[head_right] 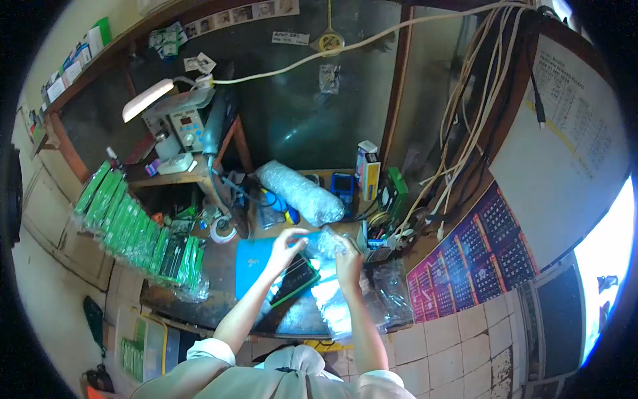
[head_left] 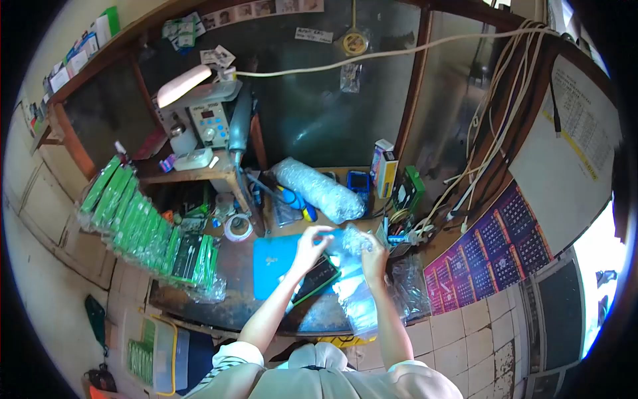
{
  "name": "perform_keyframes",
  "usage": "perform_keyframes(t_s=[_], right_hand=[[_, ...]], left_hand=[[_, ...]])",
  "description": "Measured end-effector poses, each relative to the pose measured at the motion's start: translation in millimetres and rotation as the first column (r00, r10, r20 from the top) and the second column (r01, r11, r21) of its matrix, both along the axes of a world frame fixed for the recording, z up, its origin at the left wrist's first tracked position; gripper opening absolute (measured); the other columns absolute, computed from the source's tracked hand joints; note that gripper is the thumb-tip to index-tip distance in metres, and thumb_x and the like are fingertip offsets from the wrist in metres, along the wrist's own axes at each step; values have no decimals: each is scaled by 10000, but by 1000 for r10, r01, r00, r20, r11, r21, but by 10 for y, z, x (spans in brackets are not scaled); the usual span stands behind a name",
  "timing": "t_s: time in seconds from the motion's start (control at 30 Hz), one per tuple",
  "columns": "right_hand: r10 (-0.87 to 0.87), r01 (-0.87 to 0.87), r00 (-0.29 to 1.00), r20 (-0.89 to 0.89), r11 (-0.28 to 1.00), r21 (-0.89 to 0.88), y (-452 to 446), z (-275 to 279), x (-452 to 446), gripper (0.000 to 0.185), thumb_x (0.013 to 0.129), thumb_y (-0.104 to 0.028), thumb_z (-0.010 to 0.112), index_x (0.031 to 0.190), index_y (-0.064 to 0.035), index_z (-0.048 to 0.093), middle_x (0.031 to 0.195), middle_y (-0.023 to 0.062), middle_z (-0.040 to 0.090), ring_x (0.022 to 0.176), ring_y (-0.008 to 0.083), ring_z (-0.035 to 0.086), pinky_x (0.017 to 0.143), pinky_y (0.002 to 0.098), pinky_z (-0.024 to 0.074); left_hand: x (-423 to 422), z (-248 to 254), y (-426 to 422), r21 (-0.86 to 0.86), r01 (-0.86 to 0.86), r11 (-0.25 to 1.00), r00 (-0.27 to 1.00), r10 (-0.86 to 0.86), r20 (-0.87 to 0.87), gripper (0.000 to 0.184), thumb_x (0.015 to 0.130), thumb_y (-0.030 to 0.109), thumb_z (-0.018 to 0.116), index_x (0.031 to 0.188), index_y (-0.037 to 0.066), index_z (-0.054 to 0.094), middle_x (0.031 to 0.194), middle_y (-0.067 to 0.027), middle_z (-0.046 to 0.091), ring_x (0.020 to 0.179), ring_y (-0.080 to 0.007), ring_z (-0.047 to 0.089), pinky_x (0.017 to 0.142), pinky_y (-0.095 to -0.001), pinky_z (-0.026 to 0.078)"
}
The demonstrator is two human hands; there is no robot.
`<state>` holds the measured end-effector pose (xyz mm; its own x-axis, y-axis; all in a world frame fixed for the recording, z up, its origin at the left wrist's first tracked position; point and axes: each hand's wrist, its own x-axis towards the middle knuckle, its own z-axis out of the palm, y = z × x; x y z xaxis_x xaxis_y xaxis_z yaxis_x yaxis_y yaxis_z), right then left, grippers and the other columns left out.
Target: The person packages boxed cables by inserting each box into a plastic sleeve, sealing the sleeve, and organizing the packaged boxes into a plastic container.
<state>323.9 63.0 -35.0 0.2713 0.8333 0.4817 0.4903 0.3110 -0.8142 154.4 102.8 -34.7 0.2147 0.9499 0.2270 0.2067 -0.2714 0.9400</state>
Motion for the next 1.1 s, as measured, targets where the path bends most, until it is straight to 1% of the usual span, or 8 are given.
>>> perform_keyframes(t_s=[0.07, 0.17, 0.3, 0.47, 0.63, 0.73, 0.9, 1.1], right_hand=[[-106, 105, 994, 15, 991, 88, 182, 106, 15, 315, 684, 106, 525, 972, 2, 596, 927, 157, 611, 896, 312, 590, 798, 357, 453], [-233, 228, 972, 37, 969, 99, 459, 110, -9, 369, 714, 90, 523, 1074, 8, 524, 1018, 192, 564, 973, 361, 533, 843, 389, 420], [-225, 225, 974, 12, 974, 15, 724, -119, -116, 431, 730, 76, 522, 1150, -3, 468, 1081, 218, 542, 1016, 386, 511, 878, 417, 390], [-140, 140, 987, -76, 990, -12, 778, -299, -335, 432, 731, 64, 522, 1156, 9, 464, 1098, 243, 536, 1027, 397, 515, 872, 418, 404], [-1, 1, 1000, -12, 1000, 5, 856, -275, -507, 341, 726, 78, 505, 1064, 44, 517, 1035, 244, 555, 974, 392, 544, 828, 409, 436], [77, -81, 994, 82, 996, 44, 930, -217, -553, 320, 725, 79, 498, 1042, 52, 534, 995, 239, 561, 925, 392, 556, 778, 417, 452], [121, -96, 950, 289, 990, -100, 1110, -109, -578, 261, 741, 50, 492, 993, 66, 553, 935, 240, 563, 877, 400, 561, 727, 431, 459], [97, -85, 992, 86, 988, -132, 1291, -297, -640, 277, 776, 56, 455, 1047, 28, 501, 974, 229, 571, 916, 351, 579, 784, 369, 454]], left_hand=[[147, 29, 185, 131, -237, 963, 967, 247, -61, 273, 739, 101, 674, 961, 32, 530, 973, -107, 482, 822, -189, 558, 677, -297, 486], [369, -49, 446, 375, -286, 882, 893, 387, -228, 430, 676, 161, 717, 1002, 23, 473, 994, -156, 423, 949, -295, 459, 788, -398, 432], [490, 51, 564, 350, -376, 858, 824, 482, -297, 373, 701, 169, 671, 993, 49, 472, 1015, -174, 404, 1005, -354, 406, 837, -446, 381], [409, 77, 583, 463, -332, 822, 813, 498, -301, 164, 759, 79, 587, 903, 48, 514, 997, -146, 464, 965, -348, 447, 797, -442, 404], [281, -3, 680, 519, -313, 795, 855, 473, -210, 169, 803, 61, 538, 968, 31, 523, 1015, -154, 490, 953, -337, 492, 789, -407, 424], [195, -3, 680, 324, -315, 892, 934, 352, -60, 249, 854, 82, 492, 1095, 21, 501, 1008, -150, 504, 876, -308, 543, 754, -362, 443], [194, 13, 632, 240, -277, 931, 958, 286, -6, 194, 872, 94, 473, 1038, -4, 497, 985, -148, 523, 877, -301, 526, 770, -365, 436], [102, -105, 774, 301, -307, 903, 944, 329, -26, 190, 871, 84, 466, 1038, 0, 493, 992, -174, 531, 877, -309, 562, 785, -371, 444]])
